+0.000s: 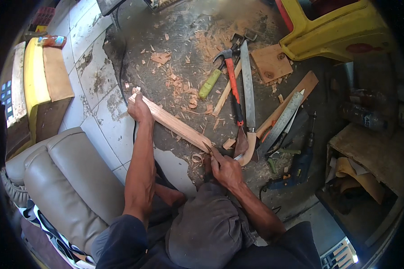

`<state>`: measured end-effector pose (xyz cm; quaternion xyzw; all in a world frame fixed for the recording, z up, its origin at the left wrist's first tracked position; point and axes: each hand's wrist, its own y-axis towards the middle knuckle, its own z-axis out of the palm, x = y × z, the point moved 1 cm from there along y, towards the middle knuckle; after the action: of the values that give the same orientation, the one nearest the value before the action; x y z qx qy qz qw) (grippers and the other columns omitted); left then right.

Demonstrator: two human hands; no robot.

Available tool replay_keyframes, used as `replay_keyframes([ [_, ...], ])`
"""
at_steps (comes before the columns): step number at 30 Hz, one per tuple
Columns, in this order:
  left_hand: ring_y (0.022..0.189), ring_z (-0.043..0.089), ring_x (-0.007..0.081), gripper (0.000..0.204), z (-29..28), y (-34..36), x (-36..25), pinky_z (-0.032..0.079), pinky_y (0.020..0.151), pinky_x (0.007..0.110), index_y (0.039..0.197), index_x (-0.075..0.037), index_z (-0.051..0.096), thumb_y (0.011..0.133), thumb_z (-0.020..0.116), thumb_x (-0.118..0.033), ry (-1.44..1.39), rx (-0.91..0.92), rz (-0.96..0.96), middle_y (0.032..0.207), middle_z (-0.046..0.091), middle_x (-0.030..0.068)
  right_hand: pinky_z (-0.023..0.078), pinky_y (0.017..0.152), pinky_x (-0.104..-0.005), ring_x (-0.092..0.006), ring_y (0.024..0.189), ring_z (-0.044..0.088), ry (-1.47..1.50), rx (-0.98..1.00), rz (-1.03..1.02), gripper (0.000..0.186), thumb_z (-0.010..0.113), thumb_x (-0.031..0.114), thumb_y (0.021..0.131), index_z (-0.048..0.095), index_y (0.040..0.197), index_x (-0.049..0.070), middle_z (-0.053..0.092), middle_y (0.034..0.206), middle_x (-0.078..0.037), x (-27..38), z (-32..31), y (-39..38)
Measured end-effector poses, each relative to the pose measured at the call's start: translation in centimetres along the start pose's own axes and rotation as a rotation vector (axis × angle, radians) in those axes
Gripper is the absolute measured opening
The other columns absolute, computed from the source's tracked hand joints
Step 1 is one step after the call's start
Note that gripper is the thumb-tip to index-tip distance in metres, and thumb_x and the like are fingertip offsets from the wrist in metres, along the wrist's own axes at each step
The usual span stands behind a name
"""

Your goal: The person carves a rectangular piece of wood using a knife, holding the wood with their left hand and the knife with their right. They repeatedly scrape the surface to remove shavings and shape the wood, occasionally rotating the piece to work on different sides.

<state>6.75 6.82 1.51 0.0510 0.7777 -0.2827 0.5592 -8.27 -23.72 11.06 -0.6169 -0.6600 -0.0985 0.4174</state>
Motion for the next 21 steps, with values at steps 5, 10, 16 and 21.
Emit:
replay_keyframes([
  [5,0.06,0.067,0.0261,0.026,0.2,-0.3,0.0,0.057,0.051,0.039,0.103,0.007,0.064,0.088,0.062,-0.014,0.02,0.025,-0.003,0.082,0.067,0.0146,0.055,0.064,-0.0474,-0.04,0.07,0.07,-0.045,-0.033,0.044,0.037,0.064,0.017,0.091,0.068,0.126,0.007,0.068,0.077,-0.027,-0.8,1.7,0.4],
  [10,0.06,0.066,0.0267,0.024,0.2,1.3,0.2,0.057,0.05,0.04,0.103,0.005,0.065,0.088,0.063,-0.012,-0.027,0.013,0.067,0.085,0.066,0.0139,0.056,0.065,-0.0463,-0.0394,0.074,0.071,-0.001,0.012,0.015,0.036,0.063,0.017,0.093,0.068,0.127,0.006,0.069,0.08,-0.027,0.1,0.3,0.7],
  [16,0.06,0.067,0.0272,0.023,0.2,-0.2,0.3,0.055,0.054,0.04,0.105,0.003,0.063,0.09,0.059,-0.014,0.017,0.022,0.035,0.079,0.066,0.0145,0.056,0.067,-0.0479,-0.0409,0.073,0.07,-0.022,-0.013,0.068,0.035,0.062,0.017,0.094,0.068,0.126,0.005,0.068,0.079,-0.027,0.0,1.2,0.3],
  [21,0.061,0.067,0.0268,0.027,0.1,-0.1,0.3,0.055,0.052,0.04,0.112,0.003,0.064,0.09,0.06,-0.012,-0.077,0.015,0.058,0.087,0.068,0.0143,0.055,0.065,-0.0479,-0.0412,0.072,0.07,0.022,-0.013,0.002,0.034,0.063,0.017,0.094,0.067,0.125,0.004,0.068,0.077,-0.028,0.2,1.5,1.6],
])
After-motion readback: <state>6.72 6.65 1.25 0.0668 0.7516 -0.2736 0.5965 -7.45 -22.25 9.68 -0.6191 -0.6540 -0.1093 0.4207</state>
